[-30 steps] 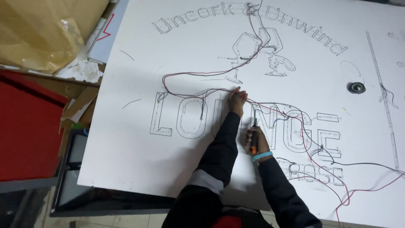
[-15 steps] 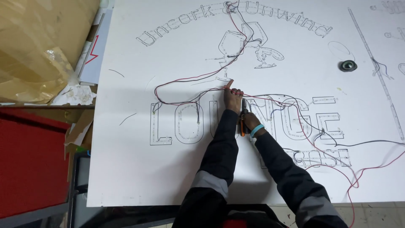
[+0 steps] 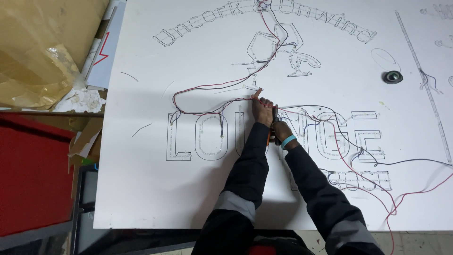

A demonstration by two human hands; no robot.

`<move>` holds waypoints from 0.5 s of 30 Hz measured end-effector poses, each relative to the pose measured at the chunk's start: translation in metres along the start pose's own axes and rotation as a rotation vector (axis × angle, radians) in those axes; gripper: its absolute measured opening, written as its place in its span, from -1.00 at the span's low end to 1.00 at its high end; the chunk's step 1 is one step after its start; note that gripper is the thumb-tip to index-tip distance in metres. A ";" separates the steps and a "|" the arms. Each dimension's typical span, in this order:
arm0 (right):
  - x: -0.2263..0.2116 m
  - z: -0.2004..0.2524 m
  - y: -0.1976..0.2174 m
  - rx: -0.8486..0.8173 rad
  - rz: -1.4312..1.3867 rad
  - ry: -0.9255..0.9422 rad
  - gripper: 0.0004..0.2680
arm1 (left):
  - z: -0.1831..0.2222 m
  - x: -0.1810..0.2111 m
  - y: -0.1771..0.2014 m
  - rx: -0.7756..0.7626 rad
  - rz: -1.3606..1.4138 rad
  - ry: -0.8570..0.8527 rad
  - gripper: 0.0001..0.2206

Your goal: Wiring a sign board by stripping and connecting electrical wires using pliers.

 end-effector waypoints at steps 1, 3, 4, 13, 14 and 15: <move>-0.003 -0.002 0.003 0.006 -0.007 -0.002 -0.66 | -0.001 0.002 -0.001 -0.006 -0.006 0.004 -0.48; -0.010 -0.002 0.004 -0.017 0.150 0.070 -0.66 | 0.003 0.004 0.002 -0.014 0.009 0.009 -0.51; 0.002 -0.014 0.002 -0.021 0.147 0.066 -0.66 | 0.007 0.006 -0.001 -0.010 0.005 0.013 -0.51; 0.024 -0.036 0.005 0.067 -0.207 -0.081 -0.59 | 0.004 0.009 0.005 0.014 -0.012 -0.038 -0.54; 0.020 -0.026 0.008 0.084 -0.222 -0.095 -0.59 | 0.006 0.004 0.009 0.023 -0.027 -0.006 -0.53; 0.008 -0.025 0.020 0.113 -0.234 -0.094 -0.59 | -0.003 0.005 0.002 0.017 -0.038 0.016 -0.52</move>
Point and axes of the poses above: each hand's wrist, its own z-axis away from the middle knuckle, its own y-axis out of the back of the hand, x = y × z, the point moved 5 cm from there along -z, towards the middle knuckle, and after that the axes turned 4 degrees about -x, right-handed, at the moved point
